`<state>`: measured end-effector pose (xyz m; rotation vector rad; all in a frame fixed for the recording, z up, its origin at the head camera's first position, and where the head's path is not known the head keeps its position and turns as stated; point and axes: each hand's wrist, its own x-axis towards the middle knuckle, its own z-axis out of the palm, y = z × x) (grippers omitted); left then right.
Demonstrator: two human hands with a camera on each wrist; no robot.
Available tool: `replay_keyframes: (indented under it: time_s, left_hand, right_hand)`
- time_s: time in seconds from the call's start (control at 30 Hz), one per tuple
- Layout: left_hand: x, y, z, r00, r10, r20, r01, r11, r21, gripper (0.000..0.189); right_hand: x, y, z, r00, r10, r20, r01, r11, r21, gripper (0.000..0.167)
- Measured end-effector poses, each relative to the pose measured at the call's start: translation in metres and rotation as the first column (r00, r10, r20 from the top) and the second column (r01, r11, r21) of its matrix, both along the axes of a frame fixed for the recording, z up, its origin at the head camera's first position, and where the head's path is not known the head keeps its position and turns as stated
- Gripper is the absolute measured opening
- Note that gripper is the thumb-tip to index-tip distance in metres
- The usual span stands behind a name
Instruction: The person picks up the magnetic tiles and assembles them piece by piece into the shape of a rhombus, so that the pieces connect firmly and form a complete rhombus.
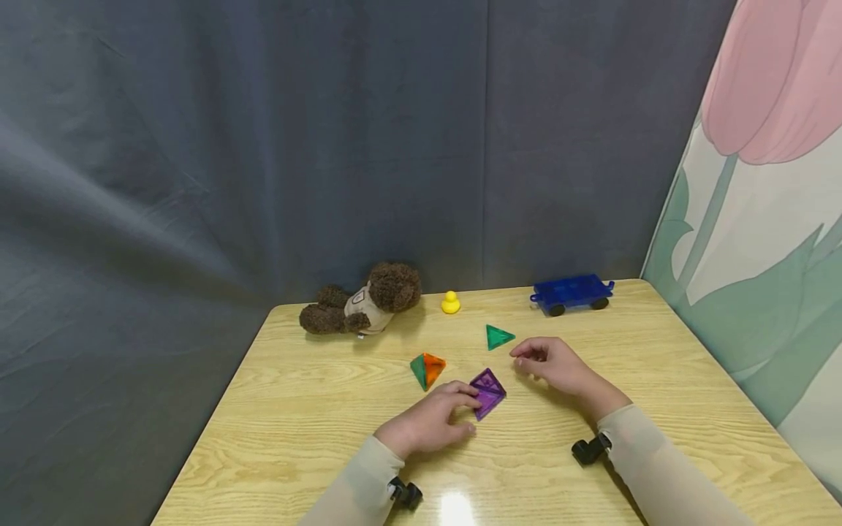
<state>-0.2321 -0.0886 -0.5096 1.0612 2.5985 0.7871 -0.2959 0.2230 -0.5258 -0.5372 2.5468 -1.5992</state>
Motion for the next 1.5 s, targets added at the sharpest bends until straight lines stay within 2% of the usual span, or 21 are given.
replay_keyframes:
  time_s: [0.1,0.37,0.6,0.77,0.97,1.13,1.33,1.5]
  left_hand:
    - [-0.003,-0.002,-0.002,1.000,-0.008,0.015,0.008,1.000,0.028,0.041]
    - [-0.008,-0.005,-0.005,0.999,-0.016,0.048,0.013,0.998,0.054,0.038]
    - [-0.006,-0.006,-0.005,0.999,-0.006,0.050,0.003,0.998,0.064,0.036]
    - [-0.006,-0.006,-0.005,0.998,-0.003,0.058,-0.001,0.998,0.069,0.037]
    - [-0.007,-0.006,-0.006,0.998,-0.005,0.058,0.001,0.997,0.072,0.036]
    - [-0.006,-0.006,-0.005,0.998,-0.006,0.058,0.002,0.997,0.075,0.037]
    - [-0.006,-0.006,-0.004,0.998,-0.005,0.061,0.000,0.997,0.079,0.037]
    - [-0.007,-0.007,-0.005,0.998,-0.011,0.056,0.006,0.997,0.076,0.037]
  right_hand:
    - [-0.004,0.003,0.004,0.999,-0.031,0.010,0.031,0.999,0.015,0.021]
    - [-0.018,0.005,0.014,0.996,-0.083,-0.044,0.086,0.993,0.078,0.017]
    - [-0.035,0.003,0.013,0.990,-0.122,-0.068,0.132,0.977,0.166,0.015]
    - [-0.044,0.001,0.013,0.988,-0.128,-0.087,0.144,0.967,0.212,0.021]
    - [-0.053,-0.006,0.016,0.990,-0.120,-0.073,0.134,0.964,0.231,0.035]
    - [-0.063,-0.010,0.012,0.994,-0.073,-0.086,0.092,0.965,0.247,0.045]
    - [-0.072,-0.015,0.011,0.996,-0.047,-0.073,0.065,0.960,0.272,0.047]
    - [-0.072,-0.021,0.015,0.998,-0.042,-0.037,0.051,0.957,0.284,0.046]
